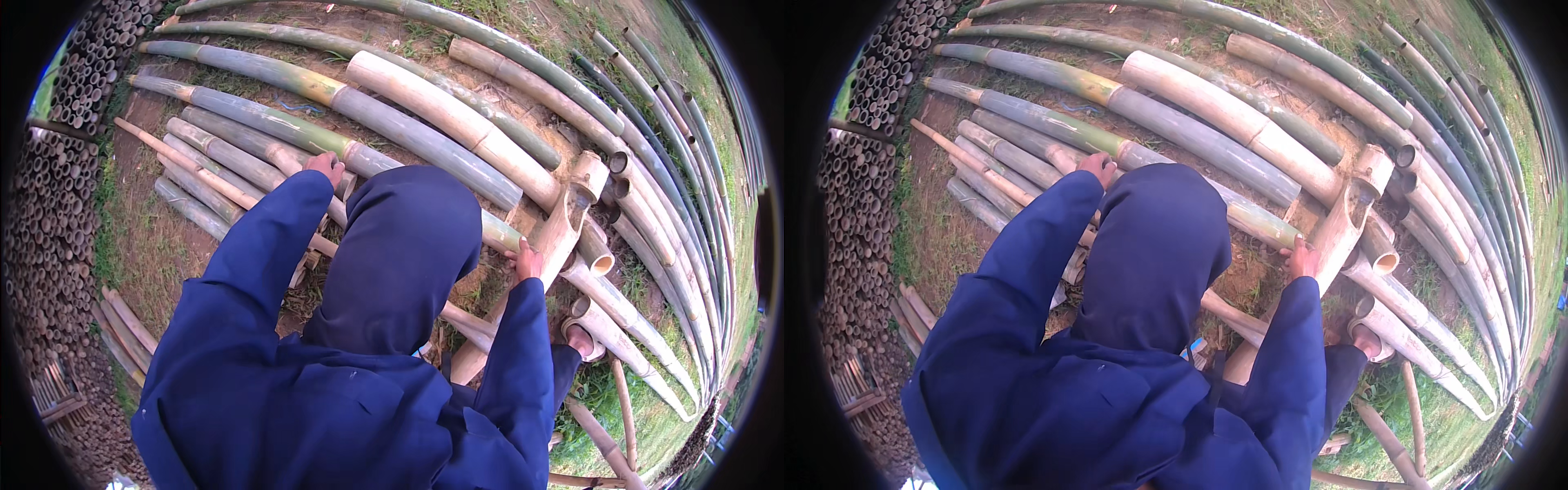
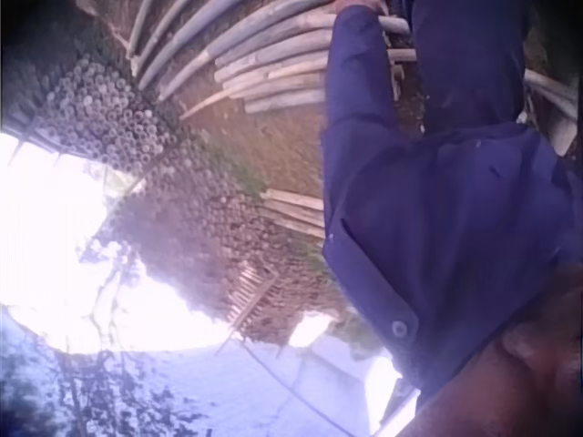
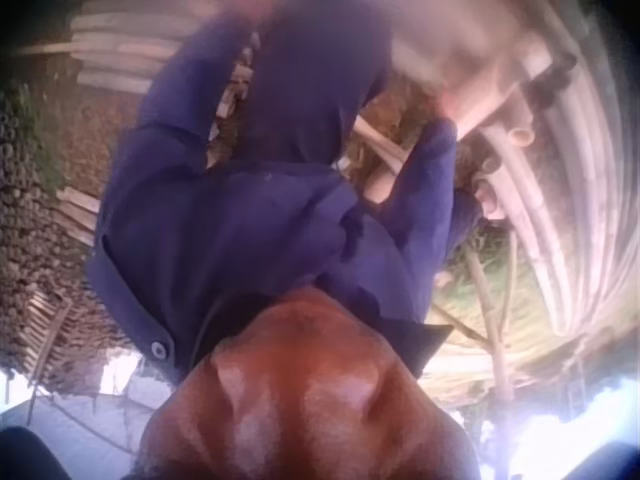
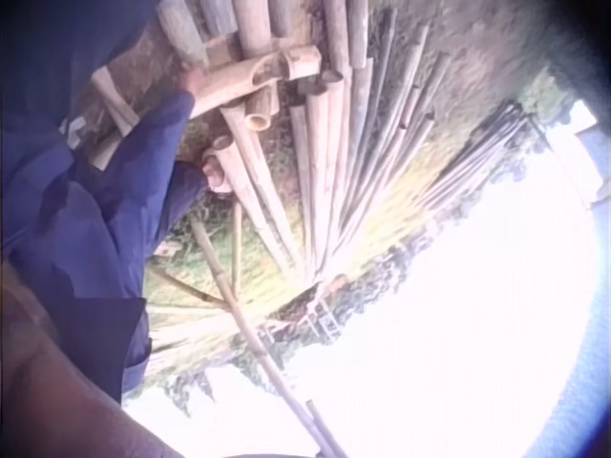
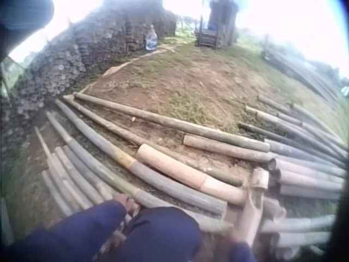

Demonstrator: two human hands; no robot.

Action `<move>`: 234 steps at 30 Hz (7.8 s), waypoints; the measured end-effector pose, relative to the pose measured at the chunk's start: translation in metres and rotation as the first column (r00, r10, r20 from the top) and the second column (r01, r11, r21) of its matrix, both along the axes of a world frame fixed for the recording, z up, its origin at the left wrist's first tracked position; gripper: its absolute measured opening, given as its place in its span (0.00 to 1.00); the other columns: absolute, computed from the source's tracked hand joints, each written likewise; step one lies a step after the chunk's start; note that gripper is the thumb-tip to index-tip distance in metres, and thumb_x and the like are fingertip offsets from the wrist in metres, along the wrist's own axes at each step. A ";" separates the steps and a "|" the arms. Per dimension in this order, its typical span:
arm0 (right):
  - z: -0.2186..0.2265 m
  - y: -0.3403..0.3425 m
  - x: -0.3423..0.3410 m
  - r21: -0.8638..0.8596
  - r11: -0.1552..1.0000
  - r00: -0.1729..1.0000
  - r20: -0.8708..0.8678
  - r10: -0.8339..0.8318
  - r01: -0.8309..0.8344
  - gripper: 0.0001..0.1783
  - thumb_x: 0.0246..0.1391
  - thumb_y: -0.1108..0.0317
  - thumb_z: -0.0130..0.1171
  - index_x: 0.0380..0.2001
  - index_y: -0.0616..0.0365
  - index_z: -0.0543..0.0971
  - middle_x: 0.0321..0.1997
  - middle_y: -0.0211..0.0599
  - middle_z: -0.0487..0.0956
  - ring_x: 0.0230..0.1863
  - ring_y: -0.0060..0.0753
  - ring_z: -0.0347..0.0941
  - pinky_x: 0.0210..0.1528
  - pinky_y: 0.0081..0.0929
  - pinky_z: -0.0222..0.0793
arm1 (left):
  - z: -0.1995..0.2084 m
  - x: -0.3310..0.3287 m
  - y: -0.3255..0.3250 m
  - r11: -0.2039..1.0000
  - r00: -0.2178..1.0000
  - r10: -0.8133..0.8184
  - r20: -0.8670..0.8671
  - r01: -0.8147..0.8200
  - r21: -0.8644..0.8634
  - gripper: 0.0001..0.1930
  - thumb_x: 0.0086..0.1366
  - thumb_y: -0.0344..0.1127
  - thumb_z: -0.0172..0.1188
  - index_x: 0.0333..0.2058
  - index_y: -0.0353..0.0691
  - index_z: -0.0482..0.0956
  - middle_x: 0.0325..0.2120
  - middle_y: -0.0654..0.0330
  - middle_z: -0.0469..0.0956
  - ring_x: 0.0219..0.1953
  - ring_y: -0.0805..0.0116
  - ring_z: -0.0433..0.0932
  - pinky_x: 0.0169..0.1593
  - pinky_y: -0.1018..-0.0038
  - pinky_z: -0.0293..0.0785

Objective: The person uses a hand saw to cut bamboo poles placed on a wooden support. They repeatedly position bamboo, saw through it, and move the cut pieces aside. The person wears sandals and works outdoors among stacked bamboo.

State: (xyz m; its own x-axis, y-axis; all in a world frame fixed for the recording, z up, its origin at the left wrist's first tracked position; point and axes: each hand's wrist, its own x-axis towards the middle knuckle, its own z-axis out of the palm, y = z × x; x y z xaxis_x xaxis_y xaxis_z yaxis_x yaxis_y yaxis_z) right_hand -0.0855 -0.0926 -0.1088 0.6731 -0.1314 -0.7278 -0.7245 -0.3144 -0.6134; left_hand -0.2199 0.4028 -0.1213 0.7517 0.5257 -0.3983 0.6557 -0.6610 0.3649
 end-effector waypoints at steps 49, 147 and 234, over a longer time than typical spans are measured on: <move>0.160 -0.062 0.100 0.310 0.794 0.757 0.258 -0.600 0.524 0.05 0.54 0.78 0.64 0.34 0.63 0.78 0.28 0.34 0.77 0.20 0.21 0.68 0.17 0.18 0.55 | 0.060 0.279 0.041 0.330 0.604 0.750 0.271 0.014 -0.944 0.40 0.63 0.54 0.69 0.67 0.40 0.66 0.61 0.49 0.73 0.65 0.55 0.68 0.67 0.60 0.62; 0.217 -0.011 0.336 0.489 0.785 0.636 0.754 -0.163 -0.379 0.31 0.69 0.76 0.49 0.72 0.70 0.57 0.72 0.56 0.65 0.69 0.51 0.69 0.71 0.43 0.70 | 0.040 0.066 0.020 0.875 0.850 0.199 0.488 0.070 -0.479 0.34 0.69 0.34 0.62 0.70 0.34 0.61 0.55 0.45 0.78 0.50 0.69 0.78 0.56 0.73 0.74; 0.004 -0.120 -0.743 0.021 -0.309 -0.302 0.285 -0.910 0.951 0.44 0.48 0.61 0.75 0.69 0.51 0.69 0.56 0.48 0.80 0.56 0.42 0.75 0.56 0.50 0.70 | 0.229 -0.021 -0.370 0.032 0.153 -0.793 0.590 0.977 -0.210 0.20 0.70 0.31 0.62 0.58 0.32 0.75 0.44 0.51 0.81 0.44 0.67 0.79 0.52 0.69 0.76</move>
State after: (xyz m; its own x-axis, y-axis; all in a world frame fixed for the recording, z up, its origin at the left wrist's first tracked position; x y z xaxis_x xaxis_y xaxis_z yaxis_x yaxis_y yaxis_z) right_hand -0.8282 -0.2126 -0.1048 -0.3780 -0.7736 -0.5085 -0.1222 0.5862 -0.8009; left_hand -0.2407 0.0329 0.1075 0.5699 -0.8214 0.0230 -0.4921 -0.3186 0.8102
